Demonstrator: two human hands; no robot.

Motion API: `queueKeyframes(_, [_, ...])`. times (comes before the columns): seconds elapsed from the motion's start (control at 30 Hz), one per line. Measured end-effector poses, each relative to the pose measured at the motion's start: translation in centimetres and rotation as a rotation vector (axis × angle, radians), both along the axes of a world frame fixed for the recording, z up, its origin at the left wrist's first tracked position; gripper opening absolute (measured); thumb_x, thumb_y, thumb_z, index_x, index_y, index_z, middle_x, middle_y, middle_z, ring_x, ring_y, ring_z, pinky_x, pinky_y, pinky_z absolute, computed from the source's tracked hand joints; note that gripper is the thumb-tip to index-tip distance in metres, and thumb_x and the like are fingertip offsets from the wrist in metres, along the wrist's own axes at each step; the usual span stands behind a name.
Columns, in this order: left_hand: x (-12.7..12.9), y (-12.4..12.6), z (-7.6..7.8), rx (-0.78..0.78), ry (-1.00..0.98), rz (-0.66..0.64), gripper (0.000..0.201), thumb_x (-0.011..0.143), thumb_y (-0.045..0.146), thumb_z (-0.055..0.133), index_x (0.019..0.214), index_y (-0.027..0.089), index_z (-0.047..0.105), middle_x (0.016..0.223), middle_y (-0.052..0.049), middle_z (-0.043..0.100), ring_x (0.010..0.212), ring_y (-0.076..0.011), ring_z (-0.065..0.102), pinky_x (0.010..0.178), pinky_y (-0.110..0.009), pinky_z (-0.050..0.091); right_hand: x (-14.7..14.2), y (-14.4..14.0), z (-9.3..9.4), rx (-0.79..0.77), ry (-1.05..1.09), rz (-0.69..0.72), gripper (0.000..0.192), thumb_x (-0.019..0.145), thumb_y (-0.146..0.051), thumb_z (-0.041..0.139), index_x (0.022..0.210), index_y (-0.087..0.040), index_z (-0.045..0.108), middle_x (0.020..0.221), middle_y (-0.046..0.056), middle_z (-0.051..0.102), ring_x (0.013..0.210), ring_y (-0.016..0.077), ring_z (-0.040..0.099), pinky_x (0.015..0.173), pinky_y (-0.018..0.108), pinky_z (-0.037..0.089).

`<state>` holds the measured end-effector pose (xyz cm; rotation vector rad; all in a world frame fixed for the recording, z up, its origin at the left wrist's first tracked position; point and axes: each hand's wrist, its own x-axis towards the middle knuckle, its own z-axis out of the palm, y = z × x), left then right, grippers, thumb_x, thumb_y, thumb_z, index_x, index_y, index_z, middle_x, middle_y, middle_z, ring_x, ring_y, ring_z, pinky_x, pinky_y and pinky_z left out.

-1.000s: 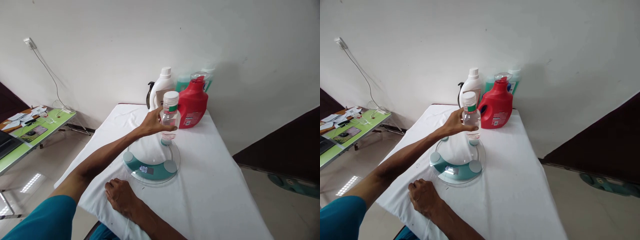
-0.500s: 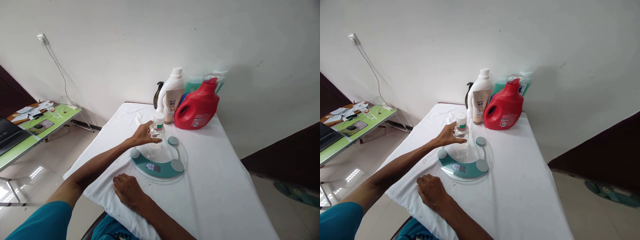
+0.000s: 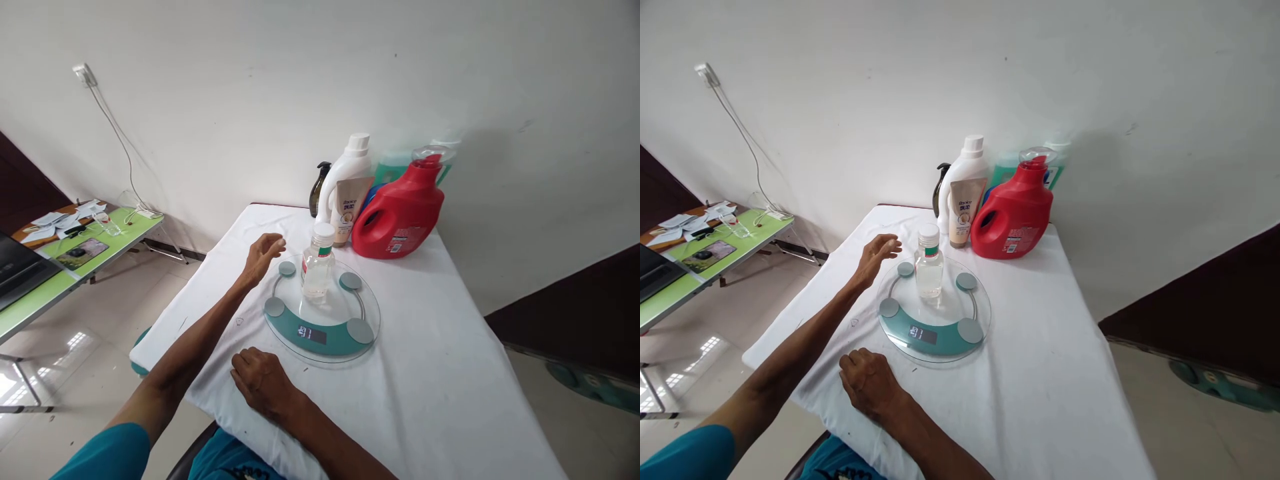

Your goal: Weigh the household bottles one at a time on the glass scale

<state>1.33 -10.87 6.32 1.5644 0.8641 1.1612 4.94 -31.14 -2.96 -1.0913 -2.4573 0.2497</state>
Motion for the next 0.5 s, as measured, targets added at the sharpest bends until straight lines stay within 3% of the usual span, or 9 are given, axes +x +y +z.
queueKeyframes(0.1, [-1.0,1.3,-3.0,-0.063,-0.102,0.252,0.049,0.091,0.064,0.063,0.101,0.016,0.067,0.099,-0.012,0.074,0.086,-0.02,0.072,0.075,-0.032,0.056,-0.2,0.0,-0.1,0.024,-0.02,-0.012,0.011,0.1,-0.016,0.057,0.089,-0.018,0.059,0.085,0.004,0.068,0.077,0.0193,0.064,0.058,0.031,0.037])
queueKeyframes(0.17, [-1.5,1.9,-4.9,-0.082,-0.107,0.319,0.049,0.09,0.065,0.063,0.095,0.016,0.066,0.088,-0.008,0.071,0.075,-0.0167,0.068,0.067,-0.029,0.053,-0.3,0.0,-0.3,0.051,-0.026,-0.011,0.012,0.1,-0.015,0.055,0.088,-0.018,0.059,0.084,0.004,0.067,0.076,0.0192,0.062,0.057,0.031,0.035])
queueKeyframes(0.3, [-2.5,2.8,-7.3,-0.088,-0.06,0.292,0.05,0.089,0.066,0.062,0.088,0.016,0.065,0.074,-0.004,0.065,0.06,-0.0132,0.061,0.057,-0.027,0.047,-0.4,-0.2,-0.8,0.096,-0.061,-0.009,0.016,0.095,-0.007,0.054,0.085,-0.019,0.057,0.079,0.004,0.063,0.071,0.0191,0.056,0.054,0.033,0.03])
queueKeyframes(0.5, [-2.8,3.4,-7.9,-0.07,0.034,0.239,0.05,0.091,0.066,0.059,0.085,0.016,0.067,0.072,-0.004,0.066,0.058,-0.0127,0.06,0.055,-0.027,0.045,-0.4,-0.4,-0.7,0.122,-0.086,0.012,0.022,0.081,0.003,0.052,0.084,-0.018,0.056,0.078,0.005,0.061,0.071,0.02,0.055,0.053,0.034,0.027])
